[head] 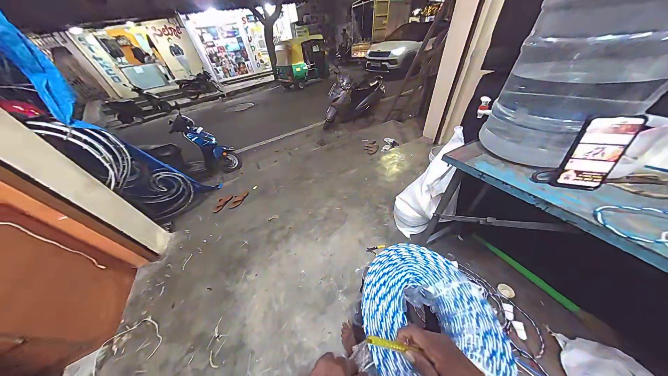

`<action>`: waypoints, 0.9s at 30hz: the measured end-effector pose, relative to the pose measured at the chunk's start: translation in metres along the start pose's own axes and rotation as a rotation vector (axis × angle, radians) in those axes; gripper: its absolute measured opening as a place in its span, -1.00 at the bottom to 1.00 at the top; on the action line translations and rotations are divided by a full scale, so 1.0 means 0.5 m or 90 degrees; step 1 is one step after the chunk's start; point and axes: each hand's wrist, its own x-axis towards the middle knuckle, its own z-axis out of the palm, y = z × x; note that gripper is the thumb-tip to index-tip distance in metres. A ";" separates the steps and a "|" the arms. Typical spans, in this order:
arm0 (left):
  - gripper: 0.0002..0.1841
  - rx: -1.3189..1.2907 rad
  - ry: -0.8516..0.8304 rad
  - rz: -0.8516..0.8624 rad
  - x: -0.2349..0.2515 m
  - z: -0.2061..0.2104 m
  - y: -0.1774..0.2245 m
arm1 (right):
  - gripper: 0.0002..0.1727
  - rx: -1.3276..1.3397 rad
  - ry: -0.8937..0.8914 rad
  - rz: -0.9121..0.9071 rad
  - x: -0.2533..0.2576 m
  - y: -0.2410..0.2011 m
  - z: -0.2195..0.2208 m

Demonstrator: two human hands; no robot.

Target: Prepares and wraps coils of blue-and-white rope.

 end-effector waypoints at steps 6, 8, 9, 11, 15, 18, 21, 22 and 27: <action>-0.45 0.012 0.152 0.091 0.091 -0.003 0.020 | -0.55 -0.112 0.227 0.238 -0.036 0.045 -0.068; -0.38 -0.009 0.120 0.087 0.088 0.016 0.015 | -0.55 -0.150 0.325 0.354 -0.036 0.031 -0.105; -0.35 -0.002 0.128 0.108 0.078 0.043 0.013 | -0.55 -0.150 0.356 0.389 -0.054 0.040 -0.110; -0.16 0.044 0.156 0.153 0.096 0.047 -0.025 | -0.55 -0.142 0.503 0.360 -0.035 0.090 -0.141; 0.18 0.027 0.124 0.192 0.087 0.090 -0.074 | -0.60 0.007 0.638 0.248 -0.058 0.154 -0.150; -0.15 0.002 0.117 0.286 0.120 0.084 -0.120 | -0.50 0.123 0.557 0.250 -0.061 0.178 -0.127; -0.41 -0.016 0.086 0.390 0.163 0.042 -0.162 | -0.52 0.220 0.532 0.303 -0.066 0.165 -0.118; -0.40 -0.022 0.073 0.409 0.171 0.033 -0.174 | -0.53 0.234 0.531 0.328 -0.079 0.152 -0.111; -0.20 0.000 0.048 0.431 0.213 0.011 -0.223 | -0.59 0.286 0.662 0.345 -0.124 0.078 -0.036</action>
